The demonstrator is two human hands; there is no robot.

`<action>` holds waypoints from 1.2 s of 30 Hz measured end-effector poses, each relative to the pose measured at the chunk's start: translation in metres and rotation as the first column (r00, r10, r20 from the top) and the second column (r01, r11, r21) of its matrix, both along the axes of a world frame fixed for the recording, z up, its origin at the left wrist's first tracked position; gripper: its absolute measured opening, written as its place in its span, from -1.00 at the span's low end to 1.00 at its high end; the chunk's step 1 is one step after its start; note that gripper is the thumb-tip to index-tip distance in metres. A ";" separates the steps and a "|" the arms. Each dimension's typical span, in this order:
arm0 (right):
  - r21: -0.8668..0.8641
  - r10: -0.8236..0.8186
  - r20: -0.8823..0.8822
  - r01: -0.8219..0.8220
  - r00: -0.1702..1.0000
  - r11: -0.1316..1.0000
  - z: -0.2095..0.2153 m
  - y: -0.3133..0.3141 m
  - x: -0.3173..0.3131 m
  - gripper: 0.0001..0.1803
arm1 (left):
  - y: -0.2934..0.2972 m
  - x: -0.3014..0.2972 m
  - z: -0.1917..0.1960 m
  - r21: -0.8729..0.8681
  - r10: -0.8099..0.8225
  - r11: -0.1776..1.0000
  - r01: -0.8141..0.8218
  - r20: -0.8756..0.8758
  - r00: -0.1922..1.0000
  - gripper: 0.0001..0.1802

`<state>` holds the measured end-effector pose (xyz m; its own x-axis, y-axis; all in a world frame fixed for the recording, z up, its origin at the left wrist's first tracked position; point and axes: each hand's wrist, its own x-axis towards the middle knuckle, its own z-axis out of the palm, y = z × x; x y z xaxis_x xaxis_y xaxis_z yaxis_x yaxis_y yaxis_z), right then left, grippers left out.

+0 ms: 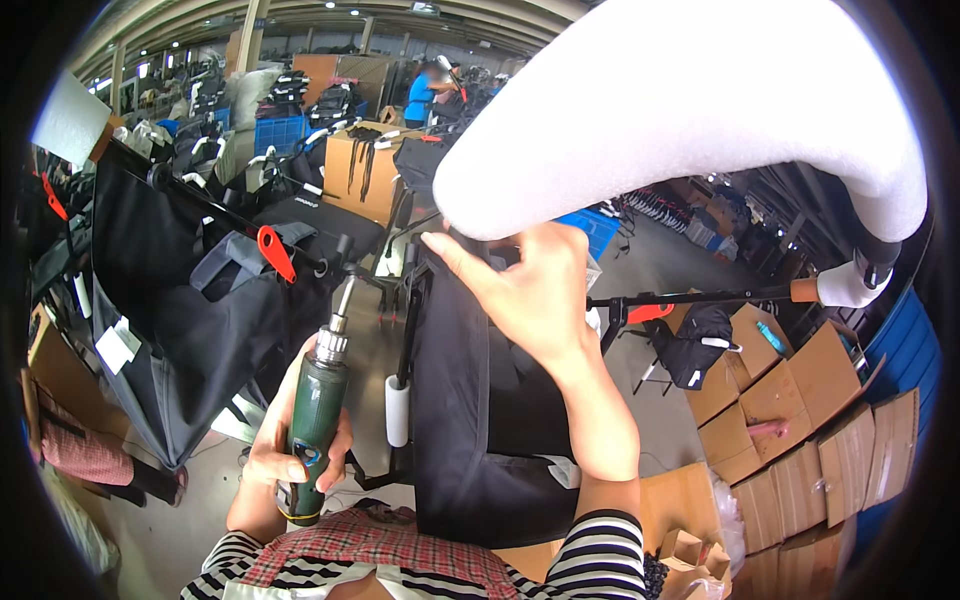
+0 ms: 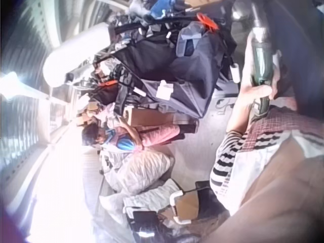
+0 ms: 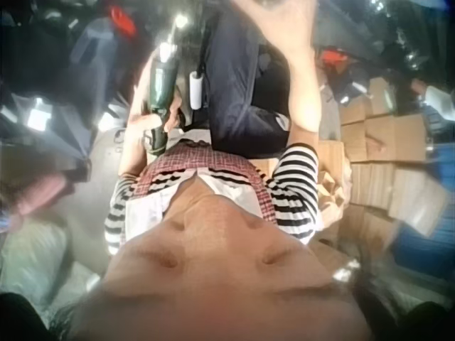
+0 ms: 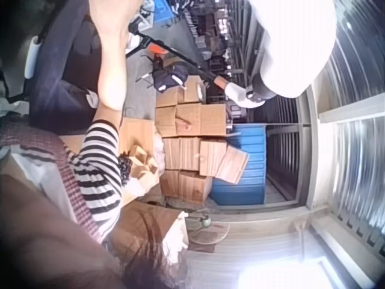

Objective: The person uses a power drill to attach black fabric seat covers to metal chair frames. They repeatedly pick up fasteners, align the fabric, and drive screws into the frame, then move the assembled chair aside and pull a new frame into position.

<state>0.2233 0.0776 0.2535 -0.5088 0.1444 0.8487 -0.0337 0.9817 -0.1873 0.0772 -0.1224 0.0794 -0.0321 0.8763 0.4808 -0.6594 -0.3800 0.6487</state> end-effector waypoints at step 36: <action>0.211 0.229 0.016 -0.227 0.973 0.951 -0.005 0.023 0.011 -0.66 | 0.016 0.078 0.067 -0.021 0.022 1.000 -0.022 0.005 1.000 0.23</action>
<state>0.2341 0.1006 0.2484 -0.5002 -0.1567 0.8516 -0.2619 0.9648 0.0237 0.1549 -0.1068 0.1460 -0.0538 0.8852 0.4622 -0.6541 -0.3810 0.6535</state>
